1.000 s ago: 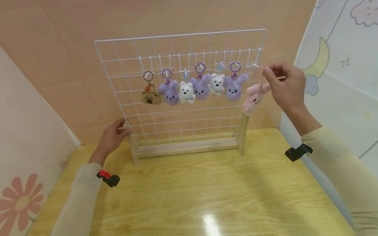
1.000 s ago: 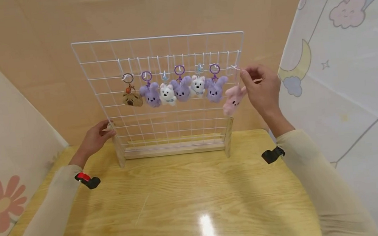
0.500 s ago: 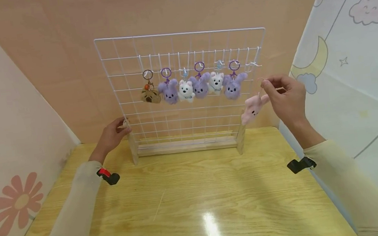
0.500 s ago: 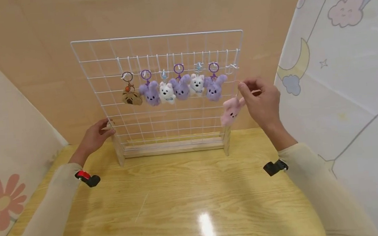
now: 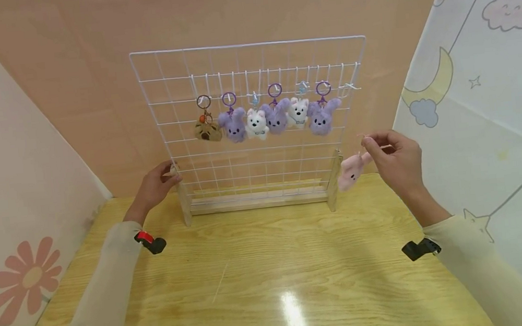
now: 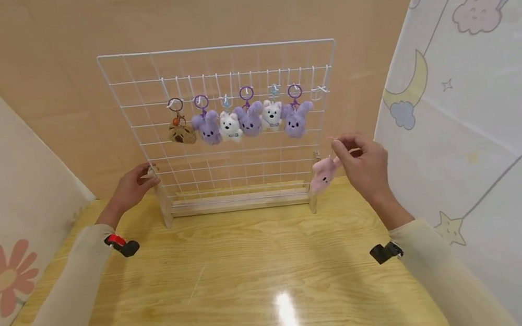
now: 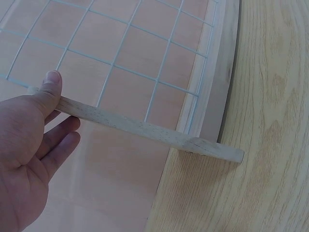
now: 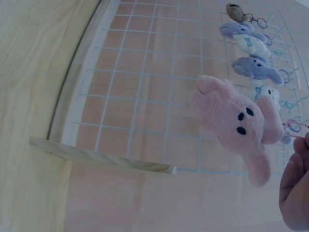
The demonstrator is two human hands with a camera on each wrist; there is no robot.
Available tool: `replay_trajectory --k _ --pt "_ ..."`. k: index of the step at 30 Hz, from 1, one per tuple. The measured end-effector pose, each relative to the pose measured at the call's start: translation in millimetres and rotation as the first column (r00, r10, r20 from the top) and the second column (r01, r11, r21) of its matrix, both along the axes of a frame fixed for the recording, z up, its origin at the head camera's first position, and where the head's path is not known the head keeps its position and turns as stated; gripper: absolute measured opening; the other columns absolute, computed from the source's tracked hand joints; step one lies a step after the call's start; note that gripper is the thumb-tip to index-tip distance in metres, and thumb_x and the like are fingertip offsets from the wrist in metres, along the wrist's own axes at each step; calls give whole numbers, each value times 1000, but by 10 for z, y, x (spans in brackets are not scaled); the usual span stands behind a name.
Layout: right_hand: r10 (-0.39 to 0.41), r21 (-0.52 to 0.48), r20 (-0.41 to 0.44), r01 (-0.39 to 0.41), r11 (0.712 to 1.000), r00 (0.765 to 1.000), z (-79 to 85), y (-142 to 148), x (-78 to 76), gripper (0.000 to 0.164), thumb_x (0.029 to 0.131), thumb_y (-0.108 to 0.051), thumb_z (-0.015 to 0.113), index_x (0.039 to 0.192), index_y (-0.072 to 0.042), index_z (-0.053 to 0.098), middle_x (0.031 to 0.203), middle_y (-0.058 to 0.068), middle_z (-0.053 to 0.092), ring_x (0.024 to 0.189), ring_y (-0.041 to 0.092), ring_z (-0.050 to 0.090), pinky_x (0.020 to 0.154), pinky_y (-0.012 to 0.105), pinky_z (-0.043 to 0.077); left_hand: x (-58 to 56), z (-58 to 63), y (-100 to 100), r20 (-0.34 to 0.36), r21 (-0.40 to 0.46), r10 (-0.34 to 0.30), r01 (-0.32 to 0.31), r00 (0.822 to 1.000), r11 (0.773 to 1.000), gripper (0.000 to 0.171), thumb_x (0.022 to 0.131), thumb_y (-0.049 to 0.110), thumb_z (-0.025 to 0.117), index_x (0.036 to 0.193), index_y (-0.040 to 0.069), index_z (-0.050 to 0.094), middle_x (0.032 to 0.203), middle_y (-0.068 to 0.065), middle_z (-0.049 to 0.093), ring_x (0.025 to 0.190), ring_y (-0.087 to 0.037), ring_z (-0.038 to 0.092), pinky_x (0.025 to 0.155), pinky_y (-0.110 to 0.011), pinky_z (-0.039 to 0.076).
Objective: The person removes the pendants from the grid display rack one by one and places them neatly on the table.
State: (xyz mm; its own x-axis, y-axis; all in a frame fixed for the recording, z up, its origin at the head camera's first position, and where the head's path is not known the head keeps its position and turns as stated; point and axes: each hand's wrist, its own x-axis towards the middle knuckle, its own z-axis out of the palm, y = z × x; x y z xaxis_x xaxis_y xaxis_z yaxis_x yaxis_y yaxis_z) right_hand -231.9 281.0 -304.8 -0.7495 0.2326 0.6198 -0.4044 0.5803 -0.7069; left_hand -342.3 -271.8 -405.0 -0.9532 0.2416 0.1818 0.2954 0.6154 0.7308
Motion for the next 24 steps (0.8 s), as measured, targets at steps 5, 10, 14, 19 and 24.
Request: replay_trajectory --k 5,10,14,19,24 --pt "-4 29 26 3 1000 1000 -183 50 41 17 95 -19 75 98 -3 77 88 -13 75 72 -1 63 61 11 48 -14 -16 -8 -1 8 -6 6 1000 1000 66 107 31 56 159 -1 30 157 -29 38 133 -48 52 104 -61 47" --pt "-17 32 72 15 999 997 -364 95 94 17 96 -19 74 98 -3 76 94 -7 77 71 -1 62 60 11 48 -23 -15 -9 0 16 -1 1 1000 1000 64 107 29 57 158 0 31 156 -28 39 133 -47 52 103 -61 48" --pt "-5 32 86 2 999 996 -478 113 155 17 96 -18 74 98 -2 76 97 -10 78 71 -1 62 57 12 46 -26 -4 6 -7 19 1 -1 1000 1000 63 107 27 57 157 -1 33 153 -29 43 131 -47 54 103 -61 49" --pt "0 49 119 -6 999 993 -596 111 261 19 97 -23 74 98 -4 77 97 -18 75 72 -3 63 56 13 47 -16 4 16 -9 20 1 -1 1000 1000 62 107 25 57 157 -2 33 152 -29 45 131 -48 53 104 -61 48" --pt "14 62 149 -23 998 989 -752 136 357 15 96 -20 74 98 -5 78 95 -9 76 76 -6 63 63 10 49 -13 -7 2 -4 18 3 -3 1000 1000 63 107 27 57 157 -2 32 152 -29 44 133 -48 52 104 -61 47"
